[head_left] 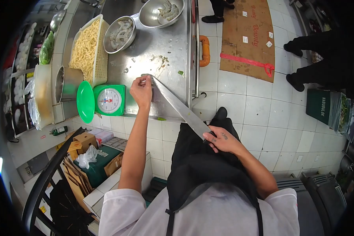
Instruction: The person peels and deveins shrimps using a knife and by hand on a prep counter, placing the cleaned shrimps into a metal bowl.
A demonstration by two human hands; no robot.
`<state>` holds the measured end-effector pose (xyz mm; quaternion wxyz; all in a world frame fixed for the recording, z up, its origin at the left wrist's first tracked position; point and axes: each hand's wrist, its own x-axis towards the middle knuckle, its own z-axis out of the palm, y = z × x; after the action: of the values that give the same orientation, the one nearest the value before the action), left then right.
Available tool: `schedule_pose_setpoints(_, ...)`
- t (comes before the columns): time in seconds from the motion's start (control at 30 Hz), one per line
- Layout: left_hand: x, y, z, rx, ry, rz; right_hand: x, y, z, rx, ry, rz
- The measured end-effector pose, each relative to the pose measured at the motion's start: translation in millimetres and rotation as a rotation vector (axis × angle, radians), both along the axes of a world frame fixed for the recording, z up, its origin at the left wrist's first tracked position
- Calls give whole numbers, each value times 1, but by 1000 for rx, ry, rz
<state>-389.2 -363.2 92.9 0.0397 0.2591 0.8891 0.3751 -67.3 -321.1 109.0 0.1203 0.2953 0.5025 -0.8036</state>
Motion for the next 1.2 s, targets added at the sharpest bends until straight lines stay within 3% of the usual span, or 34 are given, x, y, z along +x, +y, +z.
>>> schedule_pose_setpoints(0.47, 1, -3, -20, 70, 70, 92, 10, -3, 19, 72, -46, 58)
schedule_pose_setpoints(0.83, 2, -2, -8, 48, 0, 61, 15, 1, 35, 332, -65, 15)
schedule_pose_setpoints(1.2, 8, -2, -5, 86, -8, 59, 7, -1, 39, 297, -71, 27)
